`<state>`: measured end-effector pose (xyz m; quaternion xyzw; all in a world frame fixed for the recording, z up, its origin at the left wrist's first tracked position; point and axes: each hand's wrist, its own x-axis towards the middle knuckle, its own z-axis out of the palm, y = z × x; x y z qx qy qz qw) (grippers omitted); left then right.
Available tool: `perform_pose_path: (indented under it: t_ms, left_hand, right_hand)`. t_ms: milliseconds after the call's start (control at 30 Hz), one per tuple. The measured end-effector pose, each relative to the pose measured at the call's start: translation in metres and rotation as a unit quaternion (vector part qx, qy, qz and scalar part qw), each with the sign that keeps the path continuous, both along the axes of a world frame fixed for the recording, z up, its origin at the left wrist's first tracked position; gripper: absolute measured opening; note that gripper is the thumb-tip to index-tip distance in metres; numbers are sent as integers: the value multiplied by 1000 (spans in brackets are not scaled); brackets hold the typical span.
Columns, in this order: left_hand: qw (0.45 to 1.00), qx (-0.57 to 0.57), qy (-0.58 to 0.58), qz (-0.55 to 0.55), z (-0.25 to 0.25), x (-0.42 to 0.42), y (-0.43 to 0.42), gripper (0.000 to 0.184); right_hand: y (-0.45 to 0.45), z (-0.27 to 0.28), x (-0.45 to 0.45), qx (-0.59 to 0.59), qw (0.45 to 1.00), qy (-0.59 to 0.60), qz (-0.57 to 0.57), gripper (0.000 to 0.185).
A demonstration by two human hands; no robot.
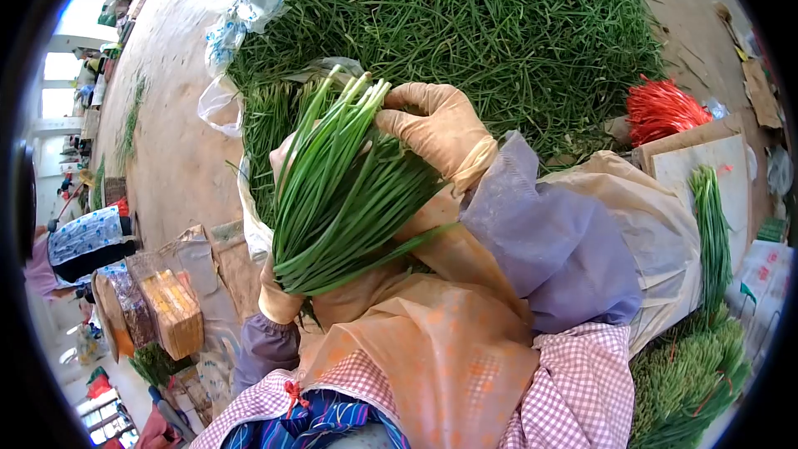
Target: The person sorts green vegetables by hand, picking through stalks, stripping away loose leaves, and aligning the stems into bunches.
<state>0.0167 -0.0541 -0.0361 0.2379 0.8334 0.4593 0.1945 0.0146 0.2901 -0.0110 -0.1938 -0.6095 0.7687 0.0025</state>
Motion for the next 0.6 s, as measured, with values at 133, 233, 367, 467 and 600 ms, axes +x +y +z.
perform_pose_path:
  t_ms: [133,233,367,467,600]
  left_hand:
    - [999,-35,21,-5,1,-2,-1,66]
    - [999,-41,8,4,1,-1,-1,65]
    - [999,-36,8,-15,2,-3,1,65]
    - [1000,-29,-6,-6,4,-5,2,65]
    - [999,6,-32,-6,3,-8,6,65]
  right_hand:
    - [-13,-3,-1,108,994,17,-18,25]
    - [-18,2,-4,184,983,7,-22,18]
    - [-17,-1,-7,446,892,60,-36,13]
    - [-9,-15,-3,512,853,64,-76,10]
    - [11,-6,9,546,829,106,-63,6]
